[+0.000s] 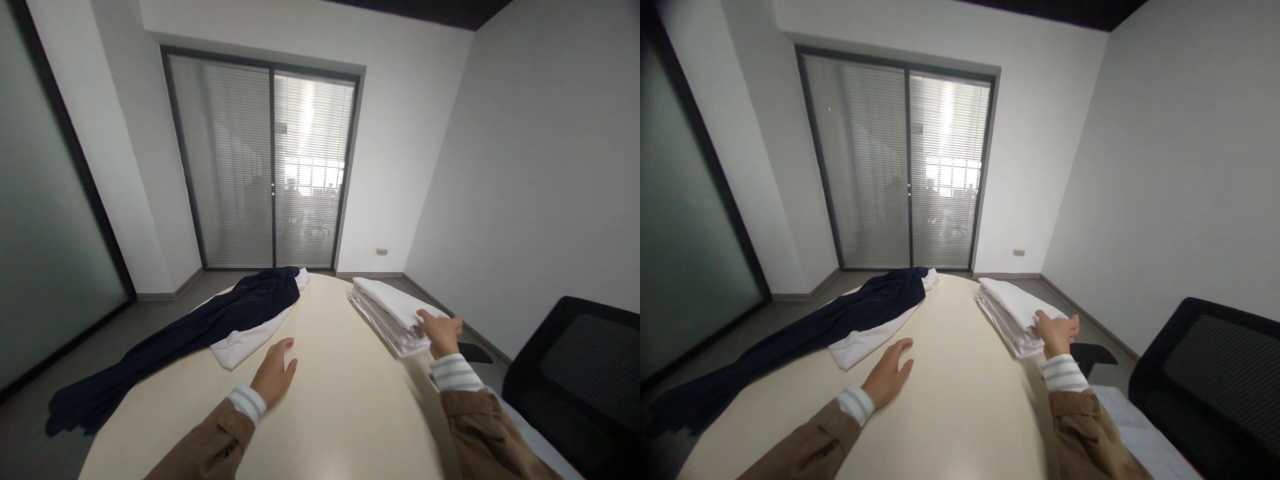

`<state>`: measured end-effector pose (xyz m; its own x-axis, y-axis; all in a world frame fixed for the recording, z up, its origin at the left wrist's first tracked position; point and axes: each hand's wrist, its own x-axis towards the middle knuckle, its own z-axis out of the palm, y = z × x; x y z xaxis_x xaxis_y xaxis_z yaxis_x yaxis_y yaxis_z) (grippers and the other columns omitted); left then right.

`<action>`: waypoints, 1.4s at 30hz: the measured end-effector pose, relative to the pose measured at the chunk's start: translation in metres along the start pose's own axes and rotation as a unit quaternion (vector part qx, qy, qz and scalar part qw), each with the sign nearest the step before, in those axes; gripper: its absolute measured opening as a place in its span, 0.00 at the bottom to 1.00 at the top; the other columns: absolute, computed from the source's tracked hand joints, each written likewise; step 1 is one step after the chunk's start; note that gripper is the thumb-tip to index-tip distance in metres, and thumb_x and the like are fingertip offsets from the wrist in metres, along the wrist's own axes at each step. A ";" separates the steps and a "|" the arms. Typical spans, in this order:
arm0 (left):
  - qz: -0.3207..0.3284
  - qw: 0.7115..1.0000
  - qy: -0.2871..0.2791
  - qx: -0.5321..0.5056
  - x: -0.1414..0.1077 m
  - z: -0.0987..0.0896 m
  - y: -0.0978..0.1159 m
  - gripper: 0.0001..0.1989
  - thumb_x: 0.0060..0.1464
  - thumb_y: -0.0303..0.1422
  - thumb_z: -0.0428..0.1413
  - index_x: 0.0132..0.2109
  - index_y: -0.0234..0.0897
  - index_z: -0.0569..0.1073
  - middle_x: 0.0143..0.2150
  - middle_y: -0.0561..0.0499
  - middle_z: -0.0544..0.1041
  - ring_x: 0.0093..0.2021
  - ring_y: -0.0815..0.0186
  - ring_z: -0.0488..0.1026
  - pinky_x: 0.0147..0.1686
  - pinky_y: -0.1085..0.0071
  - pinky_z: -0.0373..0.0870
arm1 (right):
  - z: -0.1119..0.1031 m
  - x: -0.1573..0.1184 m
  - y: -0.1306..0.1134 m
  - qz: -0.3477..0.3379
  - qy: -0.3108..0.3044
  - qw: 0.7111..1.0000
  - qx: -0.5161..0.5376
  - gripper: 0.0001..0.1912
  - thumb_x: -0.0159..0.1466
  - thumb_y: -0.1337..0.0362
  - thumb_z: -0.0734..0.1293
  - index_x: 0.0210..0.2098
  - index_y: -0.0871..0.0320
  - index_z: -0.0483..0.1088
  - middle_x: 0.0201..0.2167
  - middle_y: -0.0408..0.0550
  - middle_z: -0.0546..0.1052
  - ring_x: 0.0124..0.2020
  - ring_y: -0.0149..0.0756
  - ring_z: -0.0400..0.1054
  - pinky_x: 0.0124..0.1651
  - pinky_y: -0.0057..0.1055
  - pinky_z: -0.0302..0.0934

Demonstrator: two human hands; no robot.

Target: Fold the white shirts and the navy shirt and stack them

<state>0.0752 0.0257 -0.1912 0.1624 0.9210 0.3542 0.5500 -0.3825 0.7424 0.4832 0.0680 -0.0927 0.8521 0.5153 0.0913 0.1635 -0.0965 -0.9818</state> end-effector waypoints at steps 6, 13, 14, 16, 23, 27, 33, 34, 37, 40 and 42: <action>0.032 0.999 -0.007 0.036 0.000 -0.001 0.000 0.19 0.58 0.30 0.51 0.56 0.33 0.68 0.54 0.38 0.74 0.58 0.55 0.70 0.63 0.51 0.64 | 0.024 0.001 -0.045 -0.223 -0.091 0.932 -0.270 0.35 0.62 0.52 0.64 0.66 0.54 0.59 0.71 0.58 0.54 0.71 0.63 0.42 0.67 0.62 0.43; 0.078 0.994 -0.008 0.070 -0.002 -0.001 -0.001 0.17 0.56 0.28 0.51 0.53 0.34 0.71 0.52 0.40 0.75 0.56 0.55 0.71 0.61 0.51 0.67 | 0.070 -0.003 -0.046 -0.273 -0.261 0.803 -0.461 0.38 0.64 0.35 0.56 0.68 0.42 0.57 0.72 0.50 0.53 0.70 0.71 0.41 0.62 0.73 0.38; 0.081 0.994 -0.008 0.074 -0.003 0.000 -0.001 0.17 0.57 0.28 0.51 0.53 0.34 0.71 0.51 0.40 0.76 0.56 0.55 0.71 0.60 0.51 0.67 | 0.073 -0.005 -0.037 -0.251 -0.283 0.792 -0.479 0.39 0.63 0.34 0.56 0.69 0.41 0.55 0.72 0.50 0.53 0.69 0.73 0.43 0.60 0.75 0.39; 0.088 0.993 -0.004 0.084 -0.001 -0.001 0.000 0.17 0.58 0.28 0.51 0.53 0.34 0.71 0.51 0.40 0.76 0.55 0.56 0.72 0.59 0.53 0.69 | 0.077 -0.011 -0.018 -0.246 -0.301 0.770 -0.507 0.41 0.61 0.35 0.60 0.69 0.40 0.54 0.72 0.52 0.52 0.67 0.75 0.48 0.59 0.75 0.41; 0.059 0.928 0.207 0.305 0.031 -0.054 -0.002 0.21 0.61 0.29 0.50 0.60 0.35 0.71 0.68 0.39 0.62 0.70 0.45 0.53 0.67 0.44 0.51 | 0.075 -0.026 0.007 -0.354 -0.201 0.764 -0.501 0.32 0.64 0.49 0.63 0.67 0.47 0.60 0.68 0.57 0.60 0.63 0.71 0.54 0.58 0.72 0.46; -0.101 0.889 0.252 0.367 0.042 -0.082 -0.026 0.23 0.61 0.35 0.53 0.61 0.32 0.70 0.64 0.34 0.67 0.64 0.42 0.62 0.62 0.43 0.56 | 0.069 -0.061 0.010 -0.517 -0.155 0.754 -0.374 0.23 0.67 0.65 0.58 0.61 0.56 0.65 0.64 0.58 0.65 0.64 0.56 0.56 0.64 0.56 0.47; -0.116 0.924 0.291 0.220 0.049 -0.096 -0.059 0.17 0.62 0.41 0.49 0.46 0.35 0.76 0.46 0.39 0.79 0.49 0.48 0.74 0.53 0.52 0.68 | 0.071 -0.135 0.034 -0.541 -0.357 0.720 -0.249 0.16 0.66 0.64 0.61 0.53 0.54 0.70 0.56 0.55 0.72 0.57 0.46 0.65 0.58 0.43 0.59; -0.097 0.928 0.318 0.171 0.051 -0.099 -0.058 0.17 0.63 0.42 0.48 0.47 0.35 0.75 0.45 0.39 0.79 0.48 0.50 0.75 0.52 0.54 0.70 | 0.071 -0.140 0.037 -0.531 -0.384 0.716 -0.241 0.16 0.66 0.63 0.61 0.53 0.54 0.70 0.56 0.54 0.72 0.56 0.45 0.65 0.58 0.42 0.60; -0.018 0.912 0.406 0.056 0.053 -0.106 -0.038 0.19 0.64 0.44 0.47 0.49 0.35 0.72 0.47 0.41 0.78 0.50 0.54 0.75 0.54 0.58 0.70 | 0.071 -0.142 0.038 -0.501 -0.432 0.714 -0.230 0.17 0.66 0.63 0.62 0.53 0.54 0.71 0.56 0.54 0.72 0.56 0.45 0.66 0.59 0.43 0.60; 0.053 0.895 0.443 0.016 0.046 -0.103 -0.001 0.18 0.66 0.42 0.45 0.52 0.36 0.70 0.52 0.42 0.76 0.54 0.57 0.73 0.58 0.60 0.67 | 0.069 -0.139 0.034 -0.487 -0.442 0.723 -0.213 0.20 0.66 0.62 0.62 0.56 0.56 0.70 0.56 0.56 0.73 0.57 0.47 0.65 0.60 0.45 0.58; 0.090 0.908 0.409 0.007 0.035 -0.092 0.027 0.17 0.66 0.41 0.45 0.53 0.37 0.70 0.51 0.42 0.77 0.54 0.57 0.73 0.58 0.59 0.68 | 0.069 -0.141 0.032 -0.477 -0.453 0.729 -0.189 0.24 0.65 0.60 0.64 0.59 0.55 0.67 0.55 0.56 0.74 0.56 0.48 0.66 0.60 0.47 0.59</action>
<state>0.0210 0.0410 -0.1062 -0.4095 0.4781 0.7770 0.5857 -0.5152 0.6257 0.3339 0.0504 -0.1481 -0.3885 0.8358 0.3879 0.7384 0.5342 -0.4116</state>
